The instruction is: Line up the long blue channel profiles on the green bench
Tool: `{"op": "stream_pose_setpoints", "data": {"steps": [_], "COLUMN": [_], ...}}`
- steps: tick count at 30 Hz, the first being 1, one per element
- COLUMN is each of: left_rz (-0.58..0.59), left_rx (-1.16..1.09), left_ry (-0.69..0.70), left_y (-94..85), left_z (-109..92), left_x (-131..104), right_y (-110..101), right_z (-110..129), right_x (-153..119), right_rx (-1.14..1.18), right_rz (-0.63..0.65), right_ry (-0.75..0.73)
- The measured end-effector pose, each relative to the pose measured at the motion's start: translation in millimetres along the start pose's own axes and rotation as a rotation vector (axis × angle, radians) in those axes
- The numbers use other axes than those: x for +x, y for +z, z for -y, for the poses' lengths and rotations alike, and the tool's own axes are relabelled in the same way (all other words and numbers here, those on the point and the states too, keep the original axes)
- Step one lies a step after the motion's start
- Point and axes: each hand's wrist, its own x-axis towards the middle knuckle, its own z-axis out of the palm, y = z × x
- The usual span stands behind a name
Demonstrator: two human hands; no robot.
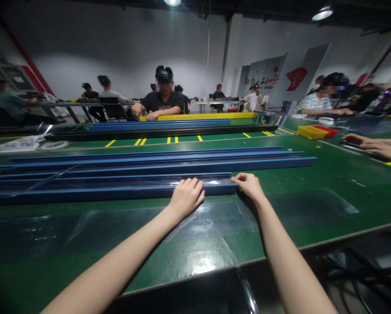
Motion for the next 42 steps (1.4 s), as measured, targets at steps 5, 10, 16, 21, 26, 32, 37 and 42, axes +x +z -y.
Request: {"op": "stream_pose_setpoints", "data": {"steps": [5,10,16,21,26,32,37,42], "left_rz": [0.003,0.005,0.006,0.008,0.012,0.019,0.021,0.019], "left_rx": [-0.001,-0.001,-0.004,-0.013,-0.014,-0.017,-0.019,-0.017], "left_ry": [-0.001,-0.001,-0.001,-0.007,-0.011,-0.013,-0.016,-0.016], "left_y": [-0.4,-1.0,-0.6,-0.5,-0.5,0.1,0.0,-0.1], "left_z": [0.2,0.0,-0.4,0.5,0.6,0.7,1.4,1.4], "left_x": [-0.3,-0.4,0.1,0.3,0.7,1.4,1.6,1.5], "right_y": [0.0,-0.1,-0.3,-0.6,-0.1,-0.3,-0.3,0.2], "right_z": [-1.3,-0.5,0.2,-0.6,-2.1,-2.4,-1.5,-1.4], "right_x": [0.9,0.4,-0.3,0.4,1.5,1.2,0.6,0.0], "right_rx": [-0.006,-0.003,-0.029,-0.032,-0.044,-0.034,-0.034,-0.017], "right_rz": [-0.005,0.005,-0.012,0.009,0.017,0.006,0.014,0.003], "right_ry": [-0.021,-0.017,-0.025,-0.005,-0.001,-0.038,-0.034,-0.029]}}
